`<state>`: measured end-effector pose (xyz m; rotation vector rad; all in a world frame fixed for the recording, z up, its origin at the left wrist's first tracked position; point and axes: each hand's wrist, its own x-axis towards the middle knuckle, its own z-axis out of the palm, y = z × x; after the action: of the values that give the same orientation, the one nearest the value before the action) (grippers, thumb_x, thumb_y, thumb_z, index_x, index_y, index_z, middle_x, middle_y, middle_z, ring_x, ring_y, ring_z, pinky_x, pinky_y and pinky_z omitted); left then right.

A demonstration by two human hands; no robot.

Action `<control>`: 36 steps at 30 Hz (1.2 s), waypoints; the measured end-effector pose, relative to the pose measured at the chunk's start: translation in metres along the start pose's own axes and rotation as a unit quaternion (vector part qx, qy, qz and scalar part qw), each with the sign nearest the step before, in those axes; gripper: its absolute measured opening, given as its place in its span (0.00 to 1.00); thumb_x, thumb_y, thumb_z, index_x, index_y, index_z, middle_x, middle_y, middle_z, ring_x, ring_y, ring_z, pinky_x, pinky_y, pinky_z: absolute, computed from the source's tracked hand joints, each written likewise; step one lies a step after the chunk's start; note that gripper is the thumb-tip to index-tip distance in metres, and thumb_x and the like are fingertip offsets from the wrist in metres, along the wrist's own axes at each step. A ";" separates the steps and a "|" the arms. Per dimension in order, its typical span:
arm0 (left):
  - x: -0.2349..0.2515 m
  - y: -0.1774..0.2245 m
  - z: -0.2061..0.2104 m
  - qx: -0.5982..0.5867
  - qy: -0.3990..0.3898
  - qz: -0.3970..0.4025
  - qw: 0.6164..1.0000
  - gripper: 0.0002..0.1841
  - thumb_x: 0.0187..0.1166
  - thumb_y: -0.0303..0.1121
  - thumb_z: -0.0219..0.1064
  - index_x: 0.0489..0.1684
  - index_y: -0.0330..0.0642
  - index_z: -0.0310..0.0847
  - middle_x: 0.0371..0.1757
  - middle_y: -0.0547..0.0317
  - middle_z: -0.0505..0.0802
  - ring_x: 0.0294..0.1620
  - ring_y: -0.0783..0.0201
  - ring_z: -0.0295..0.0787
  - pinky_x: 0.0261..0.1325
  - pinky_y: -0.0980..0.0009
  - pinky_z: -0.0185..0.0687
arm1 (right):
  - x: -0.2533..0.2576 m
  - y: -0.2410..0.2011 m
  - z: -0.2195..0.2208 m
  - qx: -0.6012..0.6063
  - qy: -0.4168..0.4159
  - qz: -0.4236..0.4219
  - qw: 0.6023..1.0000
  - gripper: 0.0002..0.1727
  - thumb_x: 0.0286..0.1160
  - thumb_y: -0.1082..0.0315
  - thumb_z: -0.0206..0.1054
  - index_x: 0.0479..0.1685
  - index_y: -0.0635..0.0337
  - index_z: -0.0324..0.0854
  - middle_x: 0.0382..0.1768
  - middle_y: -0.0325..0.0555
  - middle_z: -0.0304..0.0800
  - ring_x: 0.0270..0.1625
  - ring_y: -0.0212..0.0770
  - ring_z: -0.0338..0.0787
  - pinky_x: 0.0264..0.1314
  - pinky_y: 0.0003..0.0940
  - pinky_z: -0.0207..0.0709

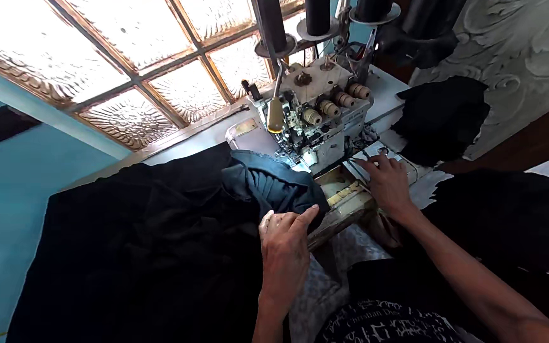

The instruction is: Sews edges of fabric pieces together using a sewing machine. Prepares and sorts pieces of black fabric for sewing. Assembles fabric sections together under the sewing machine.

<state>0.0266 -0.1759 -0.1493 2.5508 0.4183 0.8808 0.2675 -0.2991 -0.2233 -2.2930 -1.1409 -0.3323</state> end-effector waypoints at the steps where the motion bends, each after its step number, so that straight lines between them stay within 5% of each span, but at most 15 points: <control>1: -0.001 0.001 0.000 -0.010 -0.012 -0.006 1.000 0.19 0.83 0.26 0.54 0.57 0.47 0.94 0.36 0.54 0.94 0.44 0.55 0.91 0.71 0.42 0.68 | -0.003 0.005 0.003 -0.004 -0.004 0.003 1.000 0.22 0.71 0.83 0.67 0.63 0.58 0.90 0.59 0.69 0.87 0.58 0.76 0.85 0.57 0.74 0.72; 4: -0.006 0.001 -0.001 -0.047 -0.045 -0.025 0.998 0.18 0.78 0.29 0.58 0.59 0.45 0.93 0.43 0.57 0.95 0.49 0.60 0.92 0.76 0.37 0.63 | -0.004 0.000 -0.001 0.024 -0.007 -0.012 1.000 0.14 0.80 0.71 0.67 0.60 0.63 0.90 0.66 0.68 0.85 0.69 0.76 0.80 0.69 0.76 0.66; 6: -0.008 0.003 -0.004 -0.066 -0.064 -0.034 0.995 0.16 0.79 0.37 0.65 0.59 0.44 0.92 0.46 0.60 0.96 0.52 0.63 0.93 0.78 0.36 0.63 | 0.000 -0.018 -0.012 0.092 0.004 -0.040 0.995 0.13 0.80 0.71 0.64 0.55 0.63 0.91 0.65 0.64 0.86 0.68 0.71 0.83 0.70 0.69 0.71; 10: -0.014 0.004 -0.008 -0.081 -0.068 -0.039 0.994 0.14 0.79 0.38 0.67 0.53 0.41 0.93 0.45 0.61 0.96 0.51 0.67 0.92 0.80 0.43 0.65 | 0.013 -0.072 -0.043 0.249 -0.020 -0.222 0.942 0.14 0.71 0.72 0.62 0.47 0.58 0.94 0.60 0.53 0.91 0.65 0.53 0.88 0.68 0.51 0.79; 13: -0.017 0.007 -0.014 -0.087 -0.027 -0.028 0.995 0.08 0.79 0.33 0.66 0.40 0.40 0.92 0.40 0.62 0.95 0.50 0.73 0.91 0.83 0.56 0.66 | 0.026 -0.103 -0.038 0.251 -0.119 -0.366 0.888 0.13 0.70 0.66 0.62 0.37 0.50 0.94 0.64 0.46 0.91 0.79 0.57 0.78 0.83 0.59 0.63; 15: -0.019 0.007 -0.023 -0.087 -0.012 -0.022 0.996 0.08 0.81 0.33 0.65 0.39 0.40 0.90 0.39 0.63 0.94 0.52 0.76 0.90 0.85 0.59 0.65 | 0.032 -0.110 -0.029 0.258 -0.187 -0.390 0.864 0.14 0.73 0.63 0.59 0.29 0.54 0.91 0.61 0.48 0.92 0.83 0.61 0.73 0.85 0.67 0.55; 19: -0.024 0.001 -0.032 -0.109 -0.005 -0.052 0.993 0.11 0.84 0.35 0.62 0.44 0.36 0.87 0.43 0.64 0.94 0.53 0.81 0.87 0.79 0.72 0.72 | 0.044 -0.108 -0.030 0.365 -0.219 -0.391 0.816 0.12 0.70 0.69 0.61 0.23 0.59 0.88 0.33 0.45 0.91 0.61 0.51 0.88 0.74 0.54 0.67; 22: -0.022 -0.005 -0.030 -0.189 -0.028 -0.091 0.977 0.31 0.90 0.53 0.53 0.63 0.27 0.81 0.56 0.61 0.92 0.60 0.84 0.84 0.68 0.81 0.79 | 0.044 -0.109 -0.039 0.391 -0.144 -0.371 0.830 0.10 0.77 0.67 0.65 0.31 0.57 0.88 0.33 0.41 0.88 0.54 0.44 0.88 0.70 0.49 0.71; 24: -0.018 -0.010 -0.026 -0.274 -0.021 -0.127 0.953 0.34 0.86 0.63 0.50 0.67 0.41 0.83 0.59 0.74 0.92 0.62 0.85 0.84 0.69 0.80 0.79 | 0.042 -0.111 -0.041 0.391 -0.078 -0.358 0.844 0.10 0.79 0.64 0.68 0.33 0.57 0.91 0.33 0.41 0.88 0.51 0.43 0.86 0.72 0.48 0.68; 25: -0.015 -0.012 -0.023 -0.307 0.001 -0.142 0.941 0.27 0.85 0.61 0.55 0.60 0.50 0.88 0.53 0.80 0.93 0.56 0.85 0.87 0.63 0.80 0.82 | 0.041 -0.113 -0.041 0.395 -0.053 -0.352 0.847 0.10 0.78 0.64 0.70 0.33 0.57 0.91 0.32 0.41 0.88 0.48 0.42 0.86 0.71 0.46 0.69; 27: -0.007 -0.014 -0.023 -0.334 0.050 -0.158 0.928 0.06 0.79 0.39 0.70 0.43 0.54 0.92 0.41 0.80 0.93 0.44 0.82 0.89 0.51 0.81 0.86 | 0.040 -0.117 -0.041 0.408 -0.036 -0.346 0.844 0.08 0.75 0.64 0.73 0.33 0.59 0.91 0.29 0.41 0.89 0.43 0.40 0.85 0.62 0.40 0.71; 29: 0.001 -0.017 -0.027 -0.332 0.089 -0.150 0.927 0.09 0.69 0.24 0.75 0.39 0.52 0.93 0.39 0.78 0.93 0.42 0.79 0.90 0.50 0.78 0.89 | 0.039 -0.118 -0.041 0.409 -0.058 -0.340 0.845 0.09 0.67 0.62 0.78 0.33 0.58 0.90 0.29 0.39 0.90 0.43 0.38 0.86 0.59 0.37 0.72; 32: 0.009 -0.023 -0.030 -0.306 0.146 -0.095 0.936 0.13 0.68 0.20 0.74 0.41 0.52 0.93 0.42 0.78 0.94 0.44 0.79 0.90 0.51 0.79 0.88 | 0.039 -0.115 -0.033 0.379 -0.065 -0.311 0.869 0.06 0.66 0.66 0.78 0.34 0.59 0.92 0.29 0.41 0.91 0.41 0.40 0.87 0.61 0.42 0.73; 36: 0.009 -0.020 -0.017 -0.173 0.136 -0.012 0.976 0.06 0.74 0.23 0.70 0.41 0.41 0.91 0.38 0.73 0.89 0.43 0.82 0.81 0.51 0.84 0.77 | 0.042 -0.112 -0.017 0.282 0.037 -0.299 0.911 0.07 0.69 0.71 0.71 0.39 0.58 0.93 0.28 0.45 0.92 0.35 0.47 0.89 0.78 0.58 0.64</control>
<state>0.0199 -0.1500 -0.1422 2.1135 0.3406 1.1858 0.2049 -0.2271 -0.1498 -1.3916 -1.6330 -0.2624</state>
